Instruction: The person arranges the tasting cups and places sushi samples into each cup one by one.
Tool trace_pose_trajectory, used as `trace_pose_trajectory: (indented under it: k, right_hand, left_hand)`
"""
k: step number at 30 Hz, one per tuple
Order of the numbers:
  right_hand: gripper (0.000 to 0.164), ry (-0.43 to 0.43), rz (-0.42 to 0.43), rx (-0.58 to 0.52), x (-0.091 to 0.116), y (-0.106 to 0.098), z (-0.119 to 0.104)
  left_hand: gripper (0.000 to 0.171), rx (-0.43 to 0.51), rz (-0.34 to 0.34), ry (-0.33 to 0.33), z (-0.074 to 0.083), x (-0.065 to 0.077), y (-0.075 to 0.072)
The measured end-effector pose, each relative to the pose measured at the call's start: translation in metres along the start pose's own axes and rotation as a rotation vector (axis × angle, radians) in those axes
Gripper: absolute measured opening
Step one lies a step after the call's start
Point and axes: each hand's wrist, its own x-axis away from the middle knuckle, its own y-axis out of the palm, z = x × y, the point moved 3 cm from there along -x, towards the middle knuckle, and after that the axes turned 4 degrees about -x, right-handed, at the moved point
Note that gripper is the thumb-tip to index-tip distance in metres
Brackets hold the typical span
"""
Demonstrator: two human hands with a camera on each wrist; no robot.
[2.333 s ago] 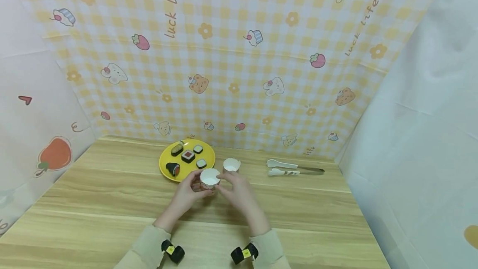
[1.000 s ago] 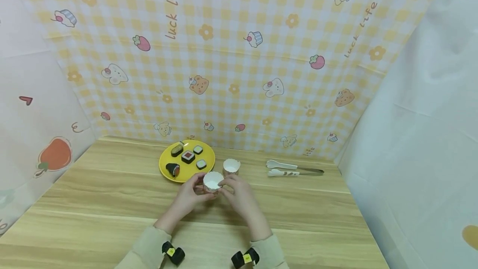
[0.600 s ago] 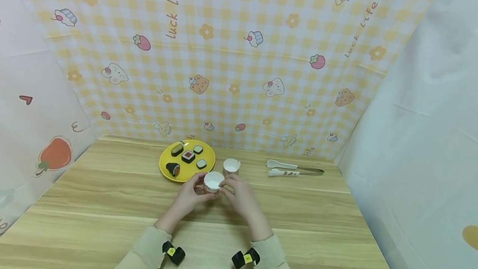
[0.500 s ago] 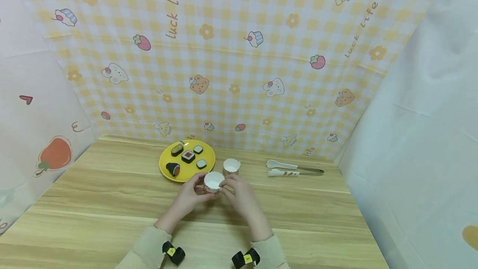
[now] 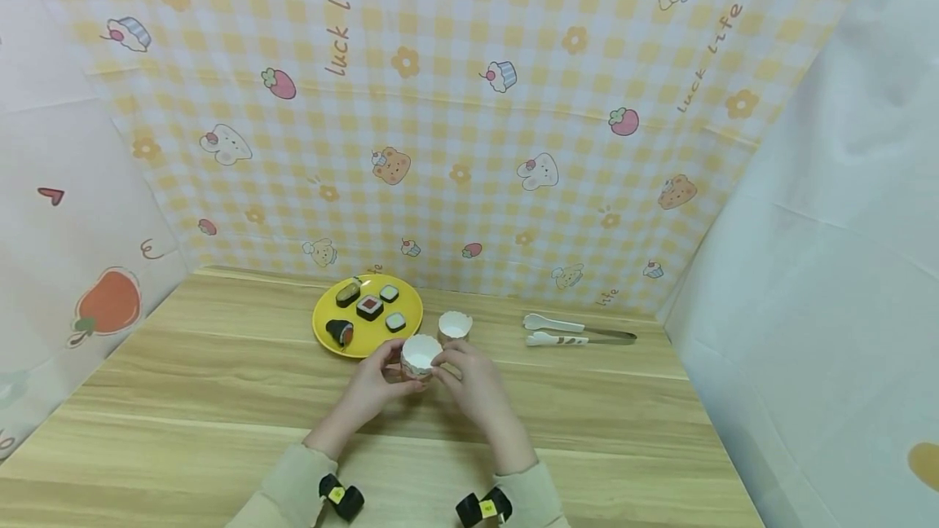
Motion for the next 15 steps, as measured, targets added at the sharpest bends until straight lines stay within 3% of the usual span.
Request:
trace_pose_trajectory:
  k: [15]
  right_hand:
    - [0.006, -0.018, 0.080, 0.013, 0.0010, -0.0084, -0.0022]
  left_hand:
    - [0.066, -0.010, -0.005, 0.007, -0.0012, -0.0007, 0.0004]
